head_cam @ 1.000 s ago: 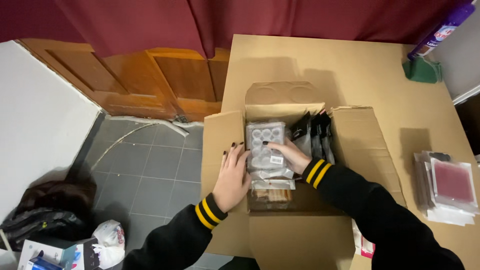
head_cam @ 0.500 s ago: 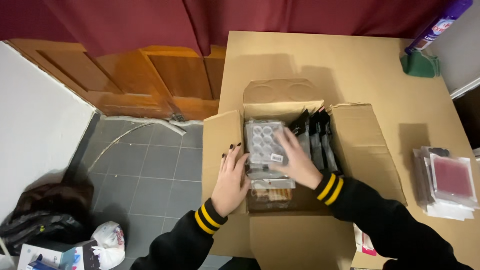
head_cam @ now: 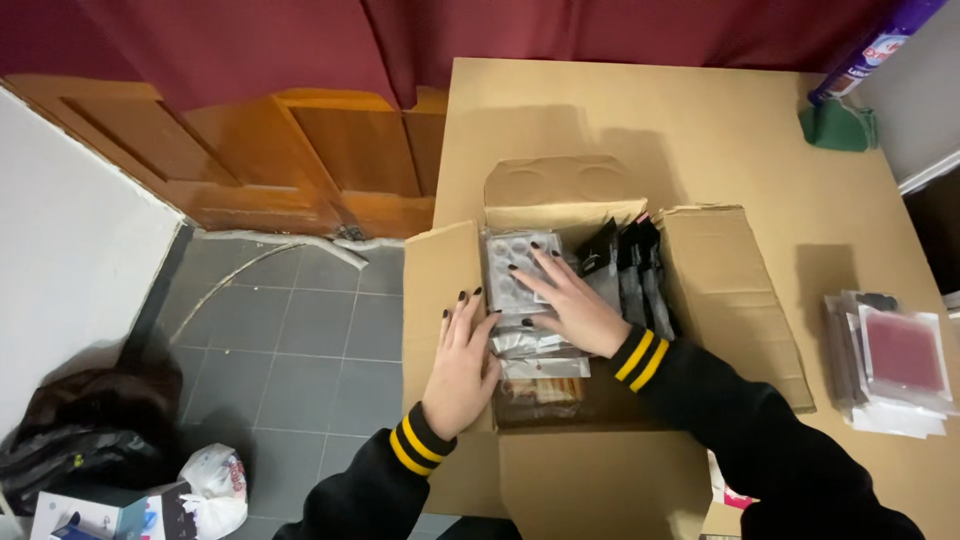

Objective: The person assembles a cardboard box and then places several packaged items, including material strips, small black pouches, and plastic organizer boxes, into it by hand.

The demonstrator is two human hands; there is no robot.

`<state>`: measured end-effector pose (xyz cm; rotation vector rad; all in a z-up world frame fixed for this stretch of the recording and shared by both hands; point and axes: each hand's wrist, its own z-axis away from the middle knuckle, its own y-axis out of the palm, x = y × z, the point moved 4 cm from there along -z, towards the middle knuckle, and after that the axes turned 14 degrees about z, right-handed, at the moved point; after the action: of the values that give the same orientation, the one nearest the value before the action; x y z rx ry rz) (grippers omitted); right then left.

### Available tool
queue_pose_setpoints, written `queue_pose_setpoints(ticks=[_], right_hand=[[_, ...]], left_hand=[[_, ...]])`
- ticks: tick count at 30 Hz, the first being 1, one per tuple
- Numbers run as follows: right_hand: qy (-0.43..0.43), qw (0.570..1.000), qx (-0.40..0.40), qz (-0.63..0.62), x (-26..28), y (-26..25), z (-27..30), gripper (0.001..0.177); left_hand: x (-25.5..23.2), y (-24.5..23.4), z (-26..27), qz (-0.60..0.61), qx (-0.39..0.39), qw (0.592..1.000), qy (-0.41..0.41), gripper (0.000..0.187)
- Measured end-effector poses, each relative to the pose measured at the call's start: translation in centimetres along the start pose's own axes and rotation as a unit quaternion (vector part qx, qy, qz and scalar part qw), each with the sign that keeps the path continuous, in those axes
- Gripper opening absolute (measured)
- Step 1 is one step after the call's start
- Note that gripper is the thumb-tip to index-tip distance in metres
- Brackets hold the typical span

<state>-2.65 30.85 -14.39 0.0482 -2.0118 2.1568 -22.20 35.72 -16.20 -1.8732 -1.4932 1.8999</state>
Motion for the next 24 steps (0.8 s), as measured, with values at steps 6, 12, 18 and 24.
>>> queue_pose_setpoints(ticks=[6, 12, 18, 24], right_hand=[[0.019, 0.997, -0.058, -0.039, -0.8, -1.0, 1.2, 0.076], [-0.009, 0.961, -0.215, -0.174, -0.3, -7.5, 9.1, 0.043], [0.122, 0.909, -0.360, -0.172, -4.3, -11.4, 20.2, 0.028], [0.286, 0.820, -0.458, -0.190, -18.3, -4.9, 31.7, 0.023]], left_hand=[[-0.6, -0.4, 0.1, 0.022, 0.011, 1.000, 0.010, 0.060], [-3.3, -1.4, 2.1, 0.155, 0.018, 0.981, 0.117, 0.041], [-4.1, -0.4, 4.0, 0.157, 0.006, 0.977, 0.144, 0.033], [-5.5, 1.1, 5.6, 0.141, 0.054, 0.989, 0.014, 0.042]])
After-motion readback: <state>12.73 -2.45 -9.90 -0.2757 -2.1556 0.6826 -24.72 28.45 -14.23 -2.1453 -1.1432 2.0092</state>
